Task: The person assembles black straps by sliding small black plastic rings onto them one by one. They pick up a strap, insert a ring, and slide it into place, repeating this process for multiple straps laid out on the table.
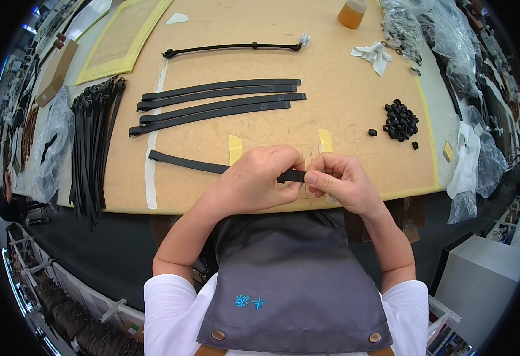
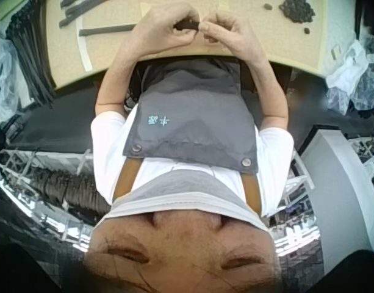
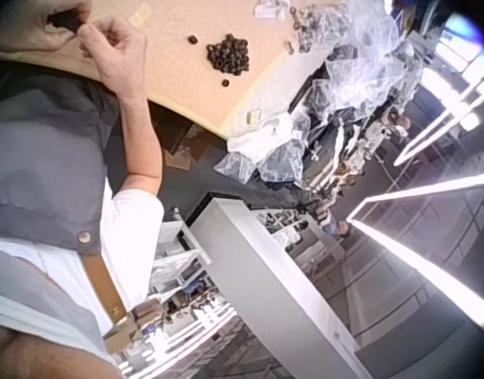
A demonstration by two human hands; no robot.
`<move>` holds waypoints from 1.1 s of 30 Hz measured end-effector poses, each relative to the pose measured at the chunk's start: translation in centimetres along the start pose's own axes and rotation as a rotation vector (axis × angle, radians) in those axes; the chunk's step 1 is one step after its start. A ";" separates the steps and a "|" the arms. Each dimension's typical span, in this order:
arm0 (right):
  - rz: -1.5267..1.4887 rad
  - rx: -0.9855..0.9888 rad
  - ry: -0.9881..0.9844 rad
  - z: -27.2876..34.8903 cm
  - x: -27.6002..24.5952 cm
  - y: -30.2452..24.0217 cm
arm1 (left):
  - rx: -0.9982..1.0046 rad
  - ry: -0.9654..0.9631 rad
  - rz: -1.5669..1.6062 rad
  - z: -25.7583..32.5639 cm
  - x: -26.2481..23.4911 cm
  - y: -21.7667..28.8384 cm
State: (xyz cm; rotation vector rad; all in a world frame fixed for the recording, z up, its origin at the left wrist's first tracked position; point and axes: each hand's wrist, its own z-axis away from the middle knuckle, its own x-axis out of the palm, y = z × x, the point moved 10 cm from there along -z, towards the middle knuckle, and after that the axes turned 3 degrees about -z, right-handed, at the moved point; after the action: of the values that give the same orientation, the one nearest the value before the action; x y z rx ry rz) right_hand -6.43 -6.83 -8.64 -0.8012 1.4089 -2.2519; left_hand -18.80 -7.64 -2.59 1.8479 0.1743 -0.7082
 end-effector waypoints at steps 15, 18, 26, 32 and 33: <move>0.048 -0.019 0.026 0.0 0.1 0.4 | 0.015 -0.008 -0.021 0.1 0.3 0.1; 0.056 -0.028 0.051 0.0 0.0 1.1 | 0.024 -0.003 0.000 0.2 0.3 0.1; 0.087 -0.040 0.046 0.6 0.6 0.8 | 0.034 -0.081 0.063 0.6 0.4 0.1; 0.054 -0.055 -0.024 0.4 1.4 0.7 | 0.143 -0.086 0.051 0.8 0.2 0.9; 0.057 -0.065 -0.022 0.4 1.4 0.5 | 0.135 -0.087 0.058 0.8 0.2 0.9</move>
State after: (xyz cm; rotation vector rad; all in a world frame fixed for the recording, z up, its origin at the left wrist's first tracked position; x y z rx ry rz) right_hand -7.29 -8.12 -8.54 -0.7934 1.4823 -2.1583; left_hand -18.53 -8.74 -2.12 1.9376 0.0166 -0.7749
